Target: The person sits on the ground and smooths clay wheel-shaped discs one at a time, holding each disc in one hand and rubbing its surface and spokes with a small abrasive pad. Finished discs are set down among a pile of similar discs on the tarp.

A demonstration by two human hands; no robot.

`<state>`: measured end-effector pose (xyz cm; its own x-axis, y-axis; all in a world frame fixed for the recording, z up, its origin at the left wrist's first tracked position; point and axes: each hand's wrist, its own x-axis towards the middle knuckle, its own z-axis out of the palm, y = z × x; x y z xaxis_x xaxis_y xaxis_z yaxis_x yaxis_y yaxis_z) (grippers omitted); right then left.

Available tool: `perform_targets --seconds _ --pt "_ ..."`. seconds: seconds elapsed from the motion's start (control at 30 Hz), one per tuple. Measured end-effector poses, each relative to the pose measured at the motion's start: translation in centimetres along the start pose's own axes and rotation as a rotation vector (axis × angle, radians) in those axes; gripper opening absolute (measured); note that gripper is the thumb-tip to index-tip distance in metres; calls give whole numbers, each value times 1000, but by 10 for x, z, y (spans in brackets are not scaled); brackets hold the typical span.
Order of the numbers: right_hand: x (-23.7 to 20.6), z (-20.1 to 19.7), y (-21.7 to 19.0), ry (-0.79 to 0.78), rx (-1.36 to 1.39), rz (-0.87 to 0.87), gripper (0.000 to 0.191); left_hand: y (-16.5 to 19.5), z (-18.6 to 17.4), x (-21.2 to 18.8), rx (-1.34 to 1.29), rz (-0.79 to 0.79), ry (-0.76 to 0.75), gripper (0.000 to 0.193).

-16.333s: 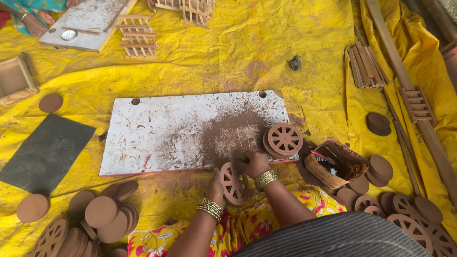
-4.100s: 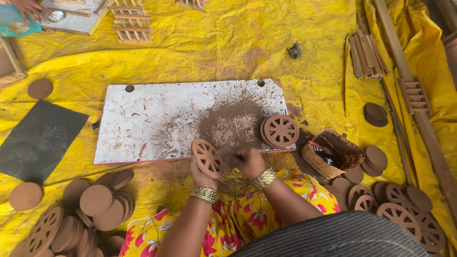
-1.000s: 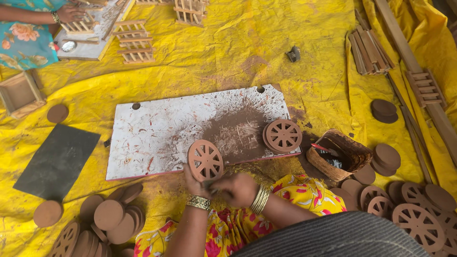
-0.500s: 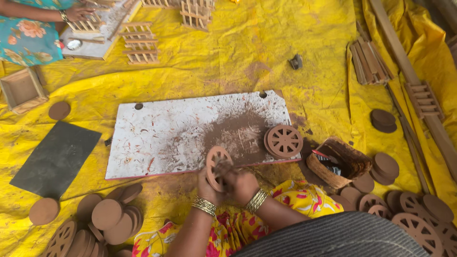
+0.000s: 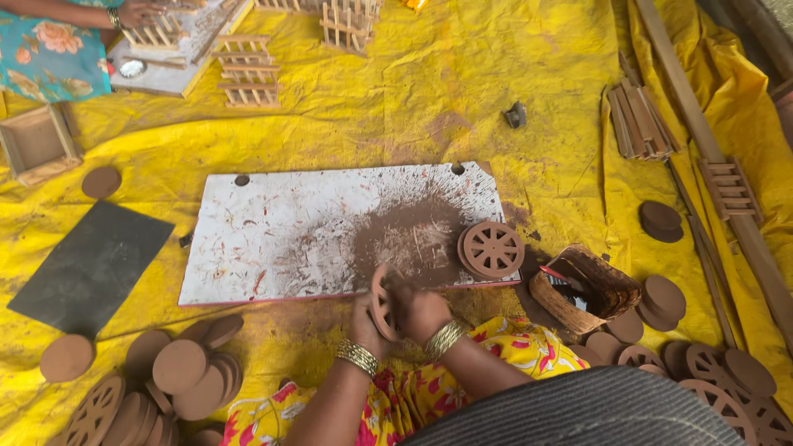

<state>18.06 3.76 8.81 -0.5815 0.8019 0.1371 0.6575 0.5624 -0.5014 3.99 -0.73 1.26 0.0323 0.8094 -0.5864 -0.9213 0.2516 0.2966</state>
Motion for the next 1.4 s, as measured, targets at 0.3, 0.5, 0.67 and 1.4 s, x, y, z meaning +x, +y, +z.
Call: perform_targets --seconds 0.3,0.5,0.67,1.4 --pt "-8 8 -11 105 12 -242 62 14 20 -12 -77 41 30 63" --pt "-12 15 -12 -58 16 14 46 16 13 -7 -81 105 66 58" --pt "-15 17 -11 -50 38 -16 53 15 16 -6 -11 120 39 55" --pt "-26 10 -32 -56 101 -221 55 17 -12 14 -131 269 55 52"
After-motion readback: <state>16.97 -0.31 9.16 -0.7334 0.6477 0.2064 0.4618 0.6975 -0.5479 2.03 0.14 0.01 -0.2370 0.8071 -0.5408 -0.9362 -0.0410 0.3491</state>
